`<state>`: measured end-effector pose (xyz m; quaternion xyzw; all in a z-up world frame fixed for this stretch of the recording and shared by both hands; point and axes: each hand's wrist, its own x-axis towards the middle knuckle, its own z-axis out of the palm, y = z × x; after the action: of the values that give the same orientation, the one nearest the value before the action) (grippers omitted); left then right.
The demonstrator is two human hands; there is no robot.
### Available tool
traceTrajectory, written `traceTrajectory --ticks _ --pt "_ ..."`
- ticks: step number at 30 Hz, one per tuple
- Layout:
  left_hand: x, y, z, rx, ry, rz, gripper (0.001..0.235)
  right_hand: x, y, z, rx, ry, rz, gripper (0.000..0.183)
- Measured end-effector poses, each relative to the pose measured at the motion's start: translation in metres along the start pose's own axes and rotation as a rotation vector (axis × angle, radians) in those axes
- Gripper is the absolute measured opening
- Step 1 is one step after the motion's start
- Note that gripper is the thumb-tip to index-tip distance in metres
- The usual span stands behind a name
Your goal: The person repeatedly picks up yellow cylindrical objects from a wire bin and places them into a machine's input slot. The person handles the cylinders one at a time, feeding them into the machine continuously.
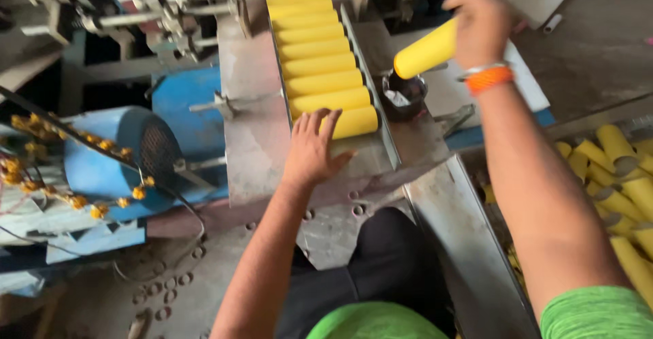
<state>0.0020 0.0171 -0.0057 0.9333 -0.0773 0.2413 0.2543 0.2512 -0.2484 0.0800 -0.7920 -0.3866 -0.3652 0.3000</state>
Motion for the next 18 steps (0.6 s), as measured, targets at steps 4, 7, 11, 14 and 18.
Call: traceTrajectory --ticks 4,7,11,14,18 --pt "-0.009 0.0 0.0 -0.015 0.022 0.057 0.088 -0.055 -0.052 -0.032 0.283 0.014 0.316 0.025" --pt "-0.009 -0.001 0.001 0.047 -0.037 0.156 0.089 -0.102 -0.112 -0.006 0.4 -0.038 0.405 0.021" --pt "-0.01 0.002 0.009 0.234 -0.307 0.179 0.081 -0.134 -0.167 0.037 0.449 -0.212 0.435 0.02" --pt "-0.006 0.001 0.012 0.354 -0.456 0.023 0.07 -0.131 -0.169 0.029 0.202 -0.296 0.274 0.026" --pt "-0.001 -0.001 0.012 0.446 -0.349 0.079 0.083 -0.13 -0.133 -0.03 0.102 -0.182 0.222 0.031"
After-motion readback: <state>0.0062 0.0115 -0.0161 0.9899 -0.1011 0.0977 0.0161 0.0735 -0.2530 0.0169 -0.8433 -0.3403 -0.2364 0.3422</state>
